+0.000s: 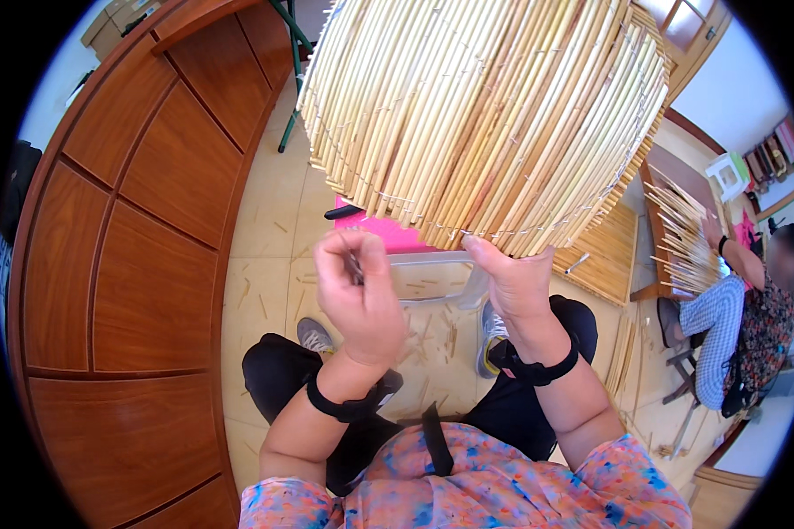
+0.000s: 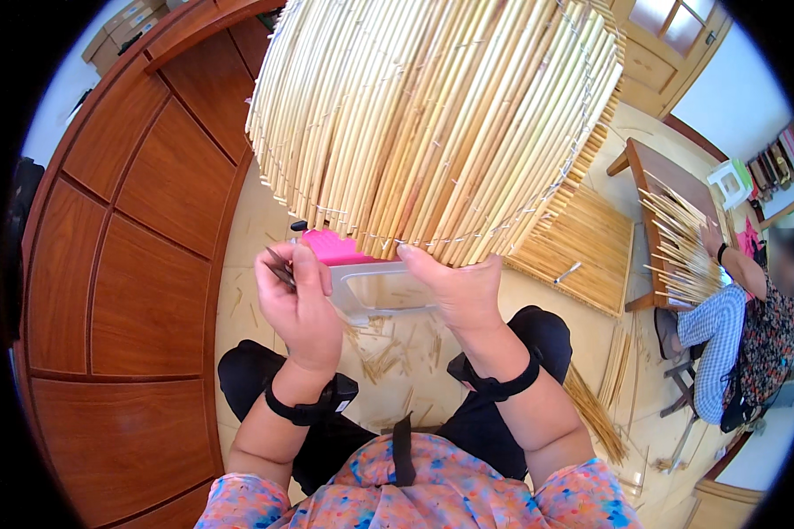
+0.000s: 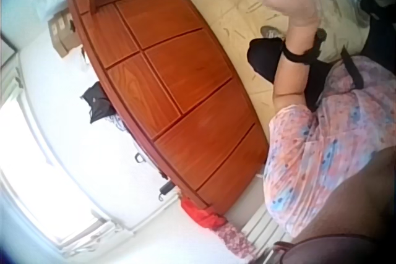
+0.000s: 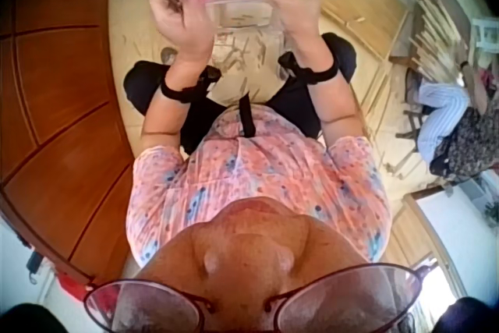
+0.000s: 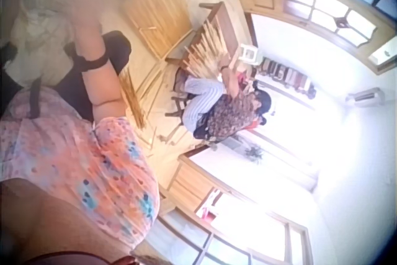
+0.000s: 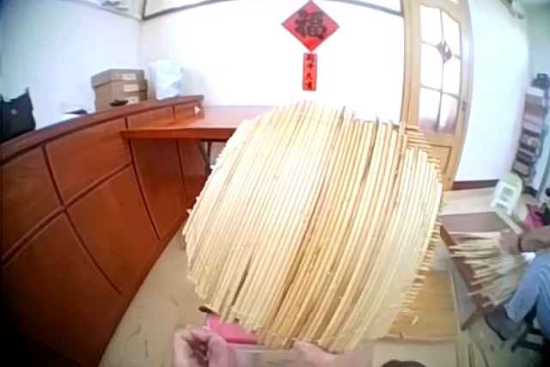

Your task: The person assembles a circular straw item by threading a needle and string through bundles of straw, then uses snips to trim the edges of the straw to a uniform shape.

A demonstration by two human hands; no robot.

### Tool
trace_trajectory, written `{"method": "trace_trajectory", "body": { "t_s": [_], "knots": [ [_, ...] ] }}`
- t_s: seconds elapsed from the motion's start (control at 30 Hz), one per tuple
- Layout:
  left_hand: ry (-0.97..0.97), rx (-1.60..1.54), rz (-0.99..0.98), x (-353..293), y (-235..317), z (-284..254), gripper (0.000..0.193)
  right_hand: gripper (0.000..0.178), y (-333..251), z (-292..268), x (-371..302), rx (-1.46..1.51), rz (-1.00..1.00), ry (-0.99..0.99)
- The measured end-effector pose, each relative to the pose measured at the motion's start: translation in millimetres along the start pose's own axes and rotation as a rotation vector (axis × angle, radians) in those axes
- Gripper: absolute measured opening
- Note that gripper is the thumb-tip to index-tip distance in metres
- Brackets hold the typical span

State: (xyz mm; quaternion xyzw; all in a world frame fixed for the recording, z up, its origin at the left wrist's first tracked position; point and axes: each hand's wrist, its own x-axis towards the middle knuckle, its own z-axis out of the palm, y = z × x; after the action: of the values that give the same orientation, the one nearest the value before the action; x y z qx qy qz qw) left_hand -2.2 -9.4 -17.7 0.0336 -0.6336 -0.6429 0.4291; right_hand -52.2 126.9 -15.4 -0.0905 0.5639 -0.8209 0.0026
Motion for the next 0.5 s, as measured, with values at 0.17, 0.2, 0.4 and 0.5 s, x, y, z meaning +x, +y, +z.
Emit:
{"method": "trace_trajectory", "body": {
  "t_s": [0.17, 0.2, 0.4, 0.5],
  "knots": [
    [0.101, -0.308, -0.457, 11, 2, 4, 0.018, 0.039, 0, 5, 2, 0.121, -0.055, 0.032],
    [0.105, -0.308, -0.453, 11, -2, 2, 0.018, 0.039, 1, 6, 2, 0.122, -0.056, 0.026],
    [-0.083, -0.428, -0.569, 7, -6, 2, 0.023, 0.04, 3, 7, 2, 0.209, -0.019, 0.005],
    [-0.067, -0.464, -0.605, 8, -1, 3, 0.02, 0.041, 3, 7, 0, 0.189, 0.021, -0.029]
  ]
}}
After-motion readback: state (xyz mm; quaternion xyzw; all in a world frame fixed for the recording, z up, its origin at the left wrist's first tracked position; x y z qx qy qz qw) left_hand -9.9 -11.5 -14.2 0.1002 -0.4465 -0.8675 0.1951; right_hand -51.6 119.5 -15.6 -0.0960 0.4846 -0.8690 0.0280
